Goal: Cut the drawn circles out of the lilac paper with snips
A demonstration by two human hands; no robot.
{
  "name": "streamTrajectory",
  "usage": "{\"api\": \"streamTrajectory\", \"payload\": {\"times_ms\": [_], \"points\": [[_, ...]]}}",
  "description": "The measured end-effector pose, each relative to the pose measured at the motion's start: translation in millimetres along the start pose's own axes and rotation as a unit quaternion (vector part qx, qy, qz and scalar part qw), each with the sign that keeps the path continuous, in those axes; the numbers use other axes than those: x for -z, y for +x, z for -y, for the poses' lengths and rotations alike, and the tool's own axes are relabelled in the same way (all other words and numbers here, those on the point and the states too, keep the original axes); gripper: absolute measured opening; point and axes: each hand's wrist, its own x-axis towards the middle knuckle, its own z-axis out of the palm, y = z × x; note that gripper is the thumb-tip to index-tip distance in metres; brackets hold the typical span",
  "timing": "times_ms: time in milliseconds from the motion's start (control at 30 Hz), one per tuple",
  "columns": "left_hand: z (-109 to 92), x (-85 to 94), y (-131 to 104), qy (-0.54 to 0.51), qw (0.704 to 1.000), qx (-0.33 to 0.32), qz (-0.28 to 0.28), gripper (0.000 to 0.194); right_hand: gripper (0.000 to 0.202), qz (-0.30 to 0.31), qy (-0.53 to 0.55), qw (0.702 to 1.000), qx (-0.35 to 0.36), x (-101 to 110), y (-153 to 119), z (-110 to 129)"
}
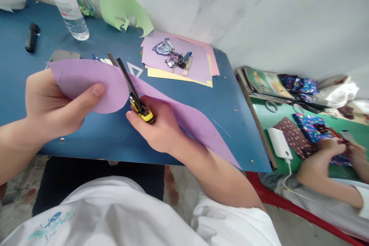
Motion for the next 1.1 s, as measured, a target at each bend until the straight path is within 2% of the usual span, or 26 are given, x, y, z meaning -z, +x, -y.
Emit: {"api": "streamTrajectory", "payload": {"times_ms": [133, 267, 500, 567, 600, 633, 667, 767, 933, 1100], "points": [[-1, -0.8, 4, 0.007, 1.000, -0.022, 0.007, 0.007, 0.034, -0.003, -0.010, 1.000, 0.000, 1, -1, 0], [-3, 0.5, 10, 0.015, 0.999, -0.041, 0.021, 0.015, 0.035, -0.005, -0.011, 1.000, 0.001, 1, -2, 2], [-7, 6.1, 5, 0.037, 0.998, -0.020, 0.036, 0.009, 0.036, -0.002, -0.010, 1.000, -0.009, 1, -2, 1], [-17, 7.2, 2, 0.053, 0.997, 0.023, 0.045, 0.009, 0.037, -0.003, -0.008, 1.000, -0.013, 2, -3, 1], [-23, 7.0, 0, 0.055, 0.996, 0.054, 0.040, 0.011, 0.038, -0.002, -0.008, 1.000, -0.016, 3, -3, 1], [-30, 6.0, 0, 0.061, 0.991, 0.116, 0.031, 0.012, 0.039, 0.000, -0.010, 1.000, -0.018, 3, -4, 1], [-36, 4.2, -1, 0.048, 0.988, 0.146, -0.009, 0.017, 0.040, 0.002, -0.012, 1.000, -0.018, 4, -4, 1], [-47, -5.4, 4, 0.008, 0.981, 0.168, -0.099, 0.040, 0.040, 0.005, -0.020, 1.000, -0.019, 5, -4, 2], [-41, -19.6, 20, -0.002, 0.980, 0.166, -0.109, 0.052, 0.037, -0.001, -0.022, 0.999, -0.031, 5, -3, 6], [-35, -19.6, 29, -0.006, 0.981, 0.168, -0.099, 0.050, 0.036, -0.004, -0.022, 0.999, -0.029, 3, -2, 8]]}}
